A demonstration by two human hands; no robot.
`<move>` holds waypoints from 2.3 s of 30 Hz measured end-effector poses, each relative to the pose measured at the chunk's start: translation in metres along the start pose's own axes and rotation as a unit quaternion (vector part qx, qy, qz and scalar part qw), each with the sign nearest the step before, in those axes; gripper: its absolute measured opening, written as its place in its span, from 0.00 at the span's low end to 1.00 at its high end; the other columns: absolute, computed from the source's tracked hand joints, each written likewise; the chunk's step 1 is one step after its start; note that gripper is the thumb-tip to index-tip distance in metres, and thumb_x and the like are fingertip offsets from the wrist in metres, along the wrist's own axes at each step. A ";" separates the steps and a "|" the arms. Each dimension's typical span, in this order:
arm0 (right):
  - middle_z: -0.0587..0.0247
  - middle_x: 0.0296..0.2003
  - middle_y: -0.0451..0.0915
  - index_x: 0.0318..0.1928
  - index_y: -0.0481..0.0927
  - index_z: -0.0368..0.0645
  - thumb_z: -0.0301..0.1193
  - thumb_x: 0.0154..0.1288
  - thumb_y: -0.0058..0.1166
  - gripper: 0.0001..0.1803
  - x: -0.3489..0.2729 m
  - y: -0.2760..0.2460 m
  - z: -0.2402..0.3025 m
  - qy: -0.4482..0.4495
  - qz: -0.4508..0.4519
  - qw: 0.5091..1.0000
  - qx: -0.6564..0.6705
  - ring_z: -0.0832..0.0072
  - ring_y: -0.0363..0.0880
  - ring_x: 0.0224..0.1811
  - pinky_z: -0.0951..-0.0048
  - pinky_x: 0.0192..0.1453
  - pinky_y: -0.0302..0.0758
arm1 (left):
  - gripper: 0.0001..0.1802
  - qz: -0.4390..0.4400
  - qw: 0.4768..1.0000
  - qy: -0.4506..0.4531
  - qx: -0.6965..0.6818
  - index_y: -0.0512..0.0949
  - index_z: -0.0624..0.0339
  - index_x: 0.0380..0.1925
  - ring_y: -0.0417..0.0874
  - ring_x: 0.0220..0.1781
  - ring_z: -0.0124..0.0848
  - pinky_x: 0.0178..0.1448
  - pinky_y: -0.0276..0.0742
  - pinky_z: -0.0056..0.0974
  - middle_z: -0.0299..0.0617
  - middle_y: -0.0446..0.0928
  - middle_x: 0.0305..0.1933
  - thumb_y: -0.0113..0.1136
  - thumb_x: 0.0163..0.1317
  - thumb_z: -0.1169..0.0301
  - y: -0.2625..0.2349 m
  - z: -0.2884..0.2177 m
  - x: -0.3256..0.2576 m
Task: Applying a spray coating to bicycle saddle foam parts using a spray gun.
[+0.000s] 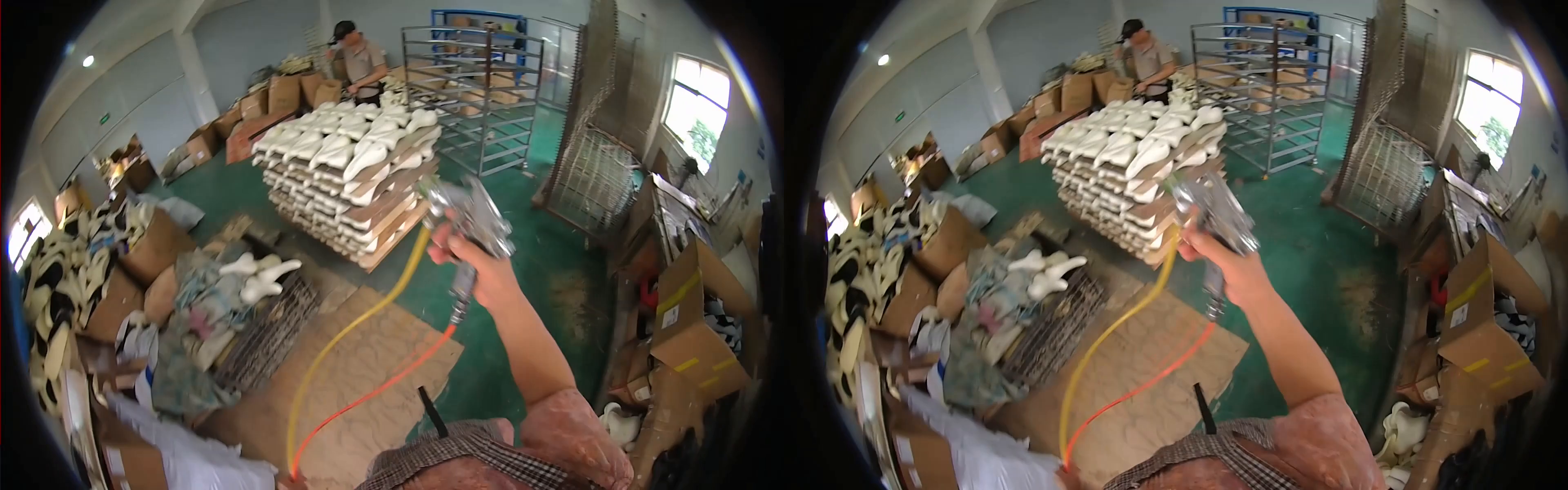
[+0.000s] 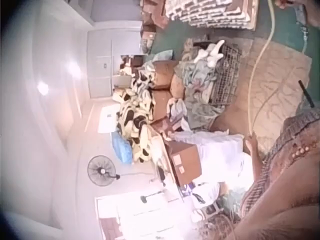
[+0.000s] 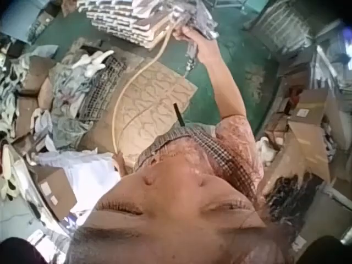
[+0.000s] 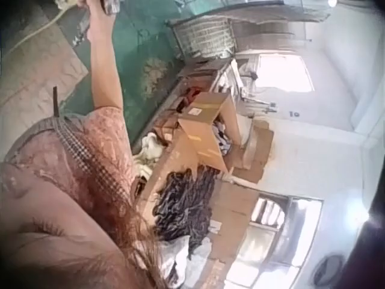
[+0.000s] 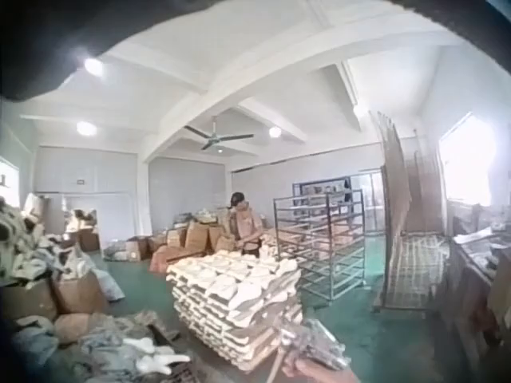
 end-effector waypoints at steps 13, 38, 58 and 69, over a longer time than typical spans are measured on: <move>0.67 0.43 0.78 0.63 0.64 0.49 0.35 0.60 0.58 0.31 0.201 -0.135 0.030 0.065 0.039 0.834 -0.547 0.80 0.74 0.44 0.73 0.52 0.70 | 0.07 0.010 0.621 0.562 -0.547 0.73 0.62 0.16 0.71 0.19 0.42 0.24 0.63 0.39 0.45 0.70 0.17 0.59 0.45 0.72 -0.264 -0.745 0.140; 0.64 0.35 0.75 0.62 0.61 0.32 0.35 0.60 0.59 0.34 0.630 -0.243 -0.089 0.212 0.228 0.841 -0.443 0.79 0.74 0.35 0.77 0.41 0.74 | 0.22 0.483 0.752 0.403 -0.197 0.82 0.57 0.31 0.80 0.34 0.48 0.39 0.73 0.47 0.52 0.79 0.31 0.56 0.54 0.49 -0.012 -0.984 0.198; 0.62 0.39 0.78 0.64 0.59 0.32 0.41 0.57 0.62 0.41 0.741 -0.086 -0.241 0.194 0.203 0.833 -0.477 0.77 0.75 0.42 0.75 0.50 0.71 | 0.13 0.263 0.757 0.498 -0.332 0.79 0.60 0.28 0.78 0.27 0.47 0.30 0.71 0.42 0.49 0.76 0.23 0.61 0.53 0.61 -0.095 -0.919 0.515; 0.60 0.38 0.80 0.58 0.68 0.34 0.38 0.60 0.57 0.30 0.857 -0.033 -0.298 0.117 0.198 0.842 -0.488 0.74 0.78 0.42 0.73 0.49 0.71 | 0.09 0.186 0.739 0.377 -0.526 0.81 0.65 0.33 0.81 0.24 0.29 0.30 0.73 0.30 0.44 0.80 0.23 0.66 0.49 0.77 -0.214 -0.864 0.697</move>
Point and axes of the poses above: each hand's wrist, its own x-axis towards the middle knuckle, its own y-axis out of the palm, z = x × y, the point moved 7 cm from there along x, towards the middle knuckle
